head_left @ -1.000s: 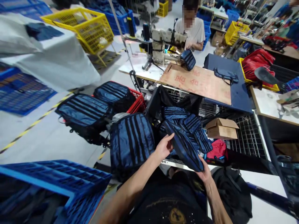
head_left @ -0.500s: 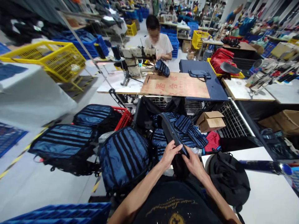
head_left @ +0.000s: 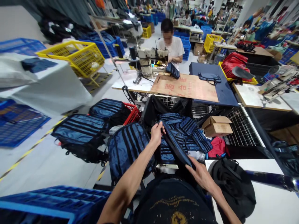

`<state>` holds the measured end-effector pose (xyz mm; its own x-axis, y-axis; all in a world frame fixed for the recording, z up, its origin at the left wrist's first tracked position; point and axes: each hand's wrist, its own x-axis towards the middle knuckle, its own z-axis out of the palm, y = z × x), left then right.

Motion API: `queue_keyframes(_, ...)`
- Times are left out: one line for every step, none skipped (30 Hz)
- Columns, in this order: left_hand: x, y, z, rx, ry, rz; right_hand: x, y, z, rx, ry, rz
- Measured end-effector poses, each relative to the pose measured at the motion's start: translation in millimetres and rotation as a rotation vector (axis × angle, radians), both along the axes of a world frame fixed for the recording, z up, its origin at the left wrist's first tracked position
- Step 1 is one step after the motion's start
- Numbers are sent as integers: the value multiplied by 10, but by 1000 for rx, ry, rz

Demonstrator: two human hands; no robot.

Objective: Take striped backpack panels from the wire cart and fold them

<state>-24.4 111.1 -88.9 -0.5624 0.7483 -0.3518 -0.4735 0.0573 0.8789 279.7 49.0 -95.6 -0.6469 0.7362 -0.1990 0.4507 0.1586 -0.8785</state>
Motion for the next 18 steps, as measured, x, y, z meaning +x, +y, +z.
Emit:
queue_keyframes(56, -12, 62, 15, -10, -32, -50, 4, -26, -36, 23, -47)
queue_keyframes(166, -40, 120, 34, -25, -82, -133, 14, -61, -54, 50, -111)
queue_keyframes(318, -79, 173, 57, -36, -140, -245, 31, -102, -52, 77, -186)
queue_keyframes(489, -126, 218, 82, -39, -204, -377, 62, -149, -32, 102, -262)
queue_keyframes(658, -176, 256, 104, -31, -273, -516, 110, -198, 2, 120, -332)
queue_keyframes(798, -224, 285, 117, -13, -349, -644, 182, -245, 41, 125, -395)
queue_keyframes(887, -269, 308, 117, 17, -433, -743, 281, -287, 85, 119, -447)
queue_keyframes(905, -308, 324, 103, 65, -522, -797, 409, -317, 134, 102, -494)
queue_keyframes(840, -345, 335, 78, 141, -606, -790, 565, -331, 184, 72, -543)
queue_keyframes(684, -383, 342, 43, 248, -672, -715, 743, -324, 236, 32, -605)
queue_keyframes(435, -428, 345, -3, 383, -700, -571, 936, -295, 289, -15, -681)
queue_keyframes(104, -487, 346, -54, 536, -689, -367, 1137, -248, 336, -62, -764)
queue_keyframes(-292, -560, 346, -115, 693, -618, -117, 1333, -187, 383, -100, -864)
queue_keyframes(-725, -645, 345, -201, 806, -507, 154, 1515, -120, 426, -127, -958)
queue_keyframes(-1162, -734, 341, -264, 873, -408, 423, 1672, -54, 446, -134, -1010)
queue_keyframes(-1566, -813, 333, -313, 922, -341, 662, 1796, 6, 450, -133, -1029)
queue_keyframes(-1903, -871, 319, -399, 993, -306, 850, 1882, 55, 452, -132, -1030)
queue_keyframes(-2148, -897, 299, -462, 1051, -305, 970, 1930, 93, 449, -122, -1018)
